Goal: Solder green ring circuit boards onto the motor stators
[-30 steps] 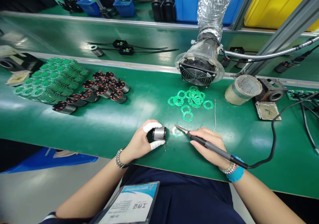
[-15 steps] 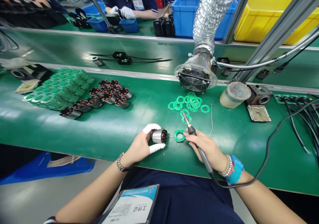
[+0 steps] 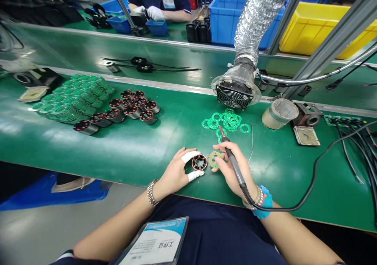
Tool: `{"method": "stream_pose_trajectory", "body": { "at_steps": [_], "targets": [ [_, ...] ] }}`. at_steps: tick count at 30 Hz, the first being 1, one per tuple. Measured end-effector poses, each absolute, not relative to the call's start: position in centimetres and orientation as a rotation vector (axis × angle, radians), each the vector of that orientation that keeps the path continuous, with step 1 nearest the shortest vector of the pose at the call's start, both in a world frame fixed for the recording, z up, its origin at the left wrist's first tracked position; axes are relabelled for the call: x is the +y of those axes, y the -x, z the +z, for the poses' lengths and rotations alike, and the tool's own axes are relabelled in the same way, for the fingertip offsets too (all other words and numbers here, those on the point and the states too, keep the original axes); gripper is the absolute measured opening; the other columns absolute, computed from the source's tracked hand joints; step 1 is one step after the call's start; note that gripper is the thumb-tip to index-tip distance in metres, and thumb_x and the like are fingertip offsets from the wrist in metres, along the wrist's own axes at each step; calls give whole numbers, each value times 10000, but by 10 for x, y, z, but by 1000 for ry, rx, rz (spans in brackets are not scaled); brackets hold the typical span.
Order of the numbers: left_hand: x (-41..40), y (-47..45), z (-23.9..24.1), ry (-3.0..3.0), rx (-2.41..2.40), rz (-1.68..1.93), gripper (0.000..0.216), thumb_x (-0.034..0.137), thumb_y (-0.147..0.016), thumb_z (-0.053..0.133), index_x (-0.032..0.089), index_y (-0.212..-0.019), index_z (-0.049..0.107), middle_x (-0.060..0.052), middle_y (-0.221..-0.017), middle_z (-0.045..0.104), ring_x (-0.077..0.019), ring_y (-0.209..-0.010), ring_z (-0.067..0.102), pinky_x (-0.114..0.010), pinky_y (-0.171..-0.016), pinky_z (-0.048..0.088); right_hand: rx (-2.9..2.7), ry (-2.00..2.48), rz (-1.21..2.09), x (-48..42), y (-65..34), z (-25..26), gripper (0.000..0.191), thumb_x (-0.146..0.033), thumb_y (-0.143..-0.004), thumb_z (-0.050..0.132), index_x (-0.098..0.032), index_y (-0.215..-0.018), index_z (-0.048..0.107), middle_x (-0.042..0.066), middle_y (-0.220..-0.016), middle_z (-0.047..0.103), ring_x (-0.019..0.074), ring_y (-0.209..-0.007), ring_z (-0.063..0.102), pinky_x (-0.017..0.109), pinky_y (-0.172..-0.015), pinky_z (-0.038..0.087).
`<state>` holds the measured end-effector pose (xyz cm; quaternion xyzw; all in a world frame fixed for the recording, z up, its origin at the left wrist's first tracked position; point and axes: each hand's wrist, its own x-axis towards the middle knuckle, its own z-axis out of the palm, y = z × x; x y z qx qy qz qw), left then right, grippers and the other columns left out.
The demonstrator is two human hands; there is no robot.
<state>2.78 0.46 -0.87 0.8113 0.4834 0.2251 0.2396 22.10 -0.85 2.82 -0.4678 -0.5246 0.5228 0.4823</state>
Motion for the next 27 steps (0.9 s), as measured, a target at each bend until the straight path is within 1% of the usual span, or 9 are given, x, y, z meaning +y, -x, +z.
{"method": "stream_pose_trajectory", "body": {
  "at_steps": [2, 5, 9, 11, 14, 16, 21, 24, 27],
  "targets": [
    [4, -26, -9, -2206, 1310, 623, 553, 395, -697, 689, 176, -1164, 490, -160, -1192, 575, -285, -1146, 517, -561, -1037, 287, -1288, 1083, 1377, -6, -222, 33, 332, -251, -797, 612, -258, -1081, 439, 80, -1191, 528, 146, -864, 594, 300, -641, 600],
    [4, -21, -7, -2156, 1221, 687, 626, 366, -700, 695, 190, -1233, 418, -146, -1220, 556, -274, -1160, 505, -548, -1041, 299, -1371, 1030, 1479, -2, -227, 36, 374, -210, -772, 644, -262, -1093, 460, 77, -1212, 529, 163, -963, 576, 310, -723, 581],
    [0, -15, -6, -2066, 1091, 791, 451, 280, -738, 667, 209, -1136, 466, -138, -1288, 498, -251, -1177, 496, -447, -965, 434, -1400, 915, 1637, 3, -232, 33, 437, -182, -732, 685, -268, -1096, 457, 67, -1171, 567, 167, -988, 602, 328, -796, 561],
    [-1, -17, -6, -2027, 1140, 783, 474, 284, -717, 688, 200, -1124, 460, -143, -1238, 531, -256, -1130, 531, -440, -931, 461, -1391, 874, 1664, 5, -233, 31, 464, -176, -717, 701, -274, -1097, 454, 61, -1151, 580, 171, -994, 611, 338, -816, 555],
    [-2, -24, -7, -2010, 1303, 747, 617, 337, -649, 744, 165, -1156, 436, -145, -1126, 587, -277, -1038, 574, -457, -889, 476, -1411, 895, 1585, 6, -231, 29, 446, -180, -722, 700, -266, -1094, 468, 60, -1132, 589, 175, -1027, 602, 355, -886, 518],
    [-2, -29, -7, -2051, 1359, 739, 577, 353, -648, 743, 155, -1117, 470, -127, -1064, 607, -273, -992, 584, -448, -857, 487, -1385, 925, 1538, 7, -229, 29, 401, -200, -749, 678, -253, -1085, 466, 66, -1119, 598, 178, -1034, 601, 359, -902, 503],
    [1, -32, -4, -2112, 1347, 762, 459, 337, -672, 725, 176, -1045, 512, -74, -971, 627, -234, -911, 600, -394, -809, 500, -1328, 1146, 1376, 14, -222, 26, 343, -278, -800, 618, -233, -1087, 437, 63, -1014, 627, 176, -922, 632, 319, -756, 540],
    [0, -31, -4, -2106, 1346, 768, 457, 317, -666, 729, 182, -1043, 507, -70, -981, 629, -233, -922, 603, -387, -822, 495, -1633, 1300, 1138, 17, -217, 27, 392, -301, -764, 657, -219, -1093, 462, 54, -964, 627, 176, -828, 631, 334, -747, 528],
    [-2, -31, -6, -2031, 1382, 764, 494, 304, -657, 730, 182, -1063, 476, -80, -1008, 627, -236, -934, 615, -376, -814, 503, -2043, 1217, 817, 17, -210, 30, 442, -309, -767, 660, -200, -1145, 457, 73, -981, 615, 198, -846, 602, 362, -779, 499]
  ]
}}
